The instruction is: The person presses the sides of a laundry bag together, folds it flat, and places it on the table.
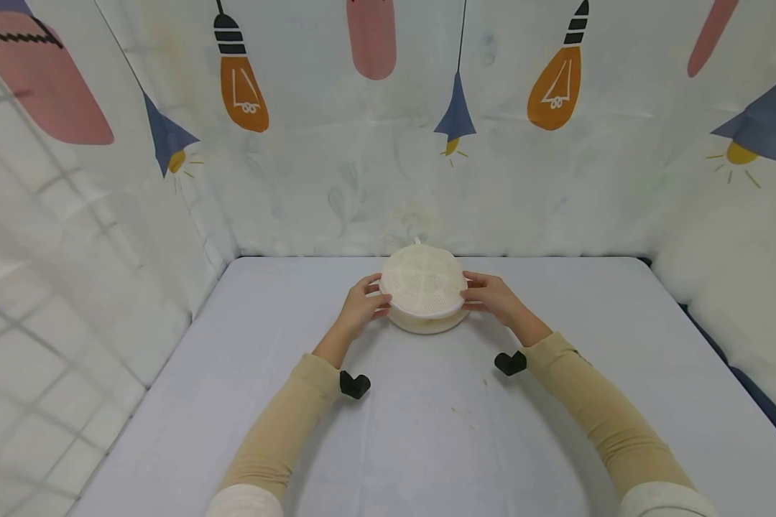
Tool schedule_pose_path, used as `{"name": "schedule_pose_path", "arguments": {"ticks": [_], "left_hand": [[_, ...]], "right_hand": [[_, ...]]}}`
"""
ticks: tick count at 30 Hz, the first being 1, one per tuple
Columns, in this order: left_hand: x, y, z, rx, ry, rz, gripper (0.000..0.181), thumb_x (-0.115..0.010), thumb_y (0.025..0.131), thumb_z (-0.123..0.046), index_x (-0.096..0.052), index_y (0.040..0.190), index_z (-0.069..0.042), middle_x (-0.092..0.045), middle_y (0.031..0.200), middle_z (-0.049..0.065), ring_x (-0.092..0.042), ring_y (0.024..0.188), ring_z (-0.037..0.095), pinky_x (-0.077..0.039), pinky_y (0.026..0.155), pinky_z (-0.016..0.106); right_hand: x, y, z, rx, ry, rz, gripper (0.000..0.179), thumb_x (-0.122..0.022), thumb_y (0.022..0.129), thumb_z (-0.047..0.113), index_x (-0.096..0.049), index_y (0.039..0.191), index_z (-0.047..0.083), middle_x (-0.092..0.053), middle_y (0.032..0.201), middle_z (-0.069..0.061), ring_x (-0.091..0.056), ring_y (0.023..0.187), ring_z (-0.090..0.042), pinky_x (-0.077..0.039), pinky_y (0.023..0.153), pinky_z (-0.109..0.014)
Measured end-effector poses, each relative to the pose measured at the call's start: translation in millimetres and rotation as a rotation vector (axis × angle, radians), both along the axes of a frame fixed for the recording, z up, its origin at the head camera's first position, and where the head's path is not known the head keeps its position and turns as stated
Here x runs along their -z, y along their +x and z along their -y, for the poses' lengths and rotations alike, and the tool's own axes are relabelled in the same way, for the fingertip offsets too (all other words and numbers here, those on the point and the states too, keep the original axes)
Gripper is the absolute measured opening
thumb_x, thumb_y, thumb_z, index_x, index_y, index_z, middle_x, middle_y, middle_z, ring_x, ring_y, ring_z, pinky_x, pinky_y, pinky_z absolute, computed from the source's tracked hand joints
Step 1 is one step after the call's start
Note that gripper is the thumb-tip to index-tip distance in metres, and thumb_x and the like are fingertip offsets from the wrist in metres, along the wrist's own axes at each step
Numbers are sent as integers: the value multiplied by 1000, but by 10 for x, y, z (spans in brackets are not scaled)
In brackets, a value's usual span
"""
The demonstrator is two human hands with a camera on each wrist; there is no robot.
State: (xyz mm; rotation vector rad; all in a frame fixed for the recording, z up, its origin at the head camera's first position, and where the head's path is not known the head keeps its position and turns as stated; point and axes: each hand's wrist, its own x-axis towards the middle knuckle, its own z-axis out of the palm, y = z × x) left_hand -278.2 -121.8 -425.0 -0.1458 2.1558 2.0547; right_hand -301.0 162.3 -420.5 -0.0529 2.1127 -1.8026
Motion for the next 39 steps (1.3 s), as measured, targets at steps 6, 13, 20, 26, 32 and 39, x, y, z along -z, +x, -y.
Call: {"name": "schedule_pose_path", "arguments": {"ticks": [6, 13, 20, 26, 32, 39], "left_hand": [[5, -2, -1, -3, -15, 8, 62, -65, 98, 0, -43, 155, -10, -48, 146, 18, -66, 104, 27, -59, 88, 31], [5, -3, -1, -8, -16, 18, 62, -64, 98, 1, -42, 155, -8, -47, 146, 20, -66, 103, 27, -59, 88, 32], [2, -12, -7, -19, -27, 36, 62, -65, 97, 4, -42, 154, -5, -49, 144, 22, -65, 101, 26, -59, 88, 32], [15, -33, -14, -15, -37, 34, 62, -66, 97, 4, -43, 154, -4, -50, 142, 22, -64, 96, 22, -59, 86, 30], [0, -17, -25, -10, -26, 36, 63, -65, 97, 5, -41, 155, -3, -49, 142, 23, -63, 92, 20, -58, 89, 32], [-17, 9, -22, -7, -30, 34, 62, -64, 97, 5, -41, 155, -2, -49, 142, 23, -65, 93, 21, -57, 95, 38]], "right_hand": [[-10, -10, -4, -9, -2, -7, 67, -57, 102, 1, -25, 161, 0, -34, 158, -30, -63, 105, -18, -55, 97, -33], [24, -36, 15, 12, 30, 19, 67, -59, 102, 1, -27, 161, 2, -35, 157, -28, -61, 109, -22, -54, 98, -35], [25, -49, 42, 21, 79, 13, 67, -60, 101, 2, -28, 161, 2, -37, 154, -27, -61, 111, -26, -55, 97, -36], [47, -41, 40, 10, 87, -21, 68, -60, 100, 0, -29, 160, -1, -37, 154, -29, -61, 112, -30, -54, 99, -38], [26, -18, 46, 12, 90, -34, 68, -60, 98, -4, -29, 159, -3, -36, 153, -29, -62, 107, -27, -55, 97, -37], [41, -45, 68, 25, 140, -35, 67, -61, 97, -2, -32, 158, -2, -39, 151, -27, -62, 106, -28, -56, 96, -37]]}}
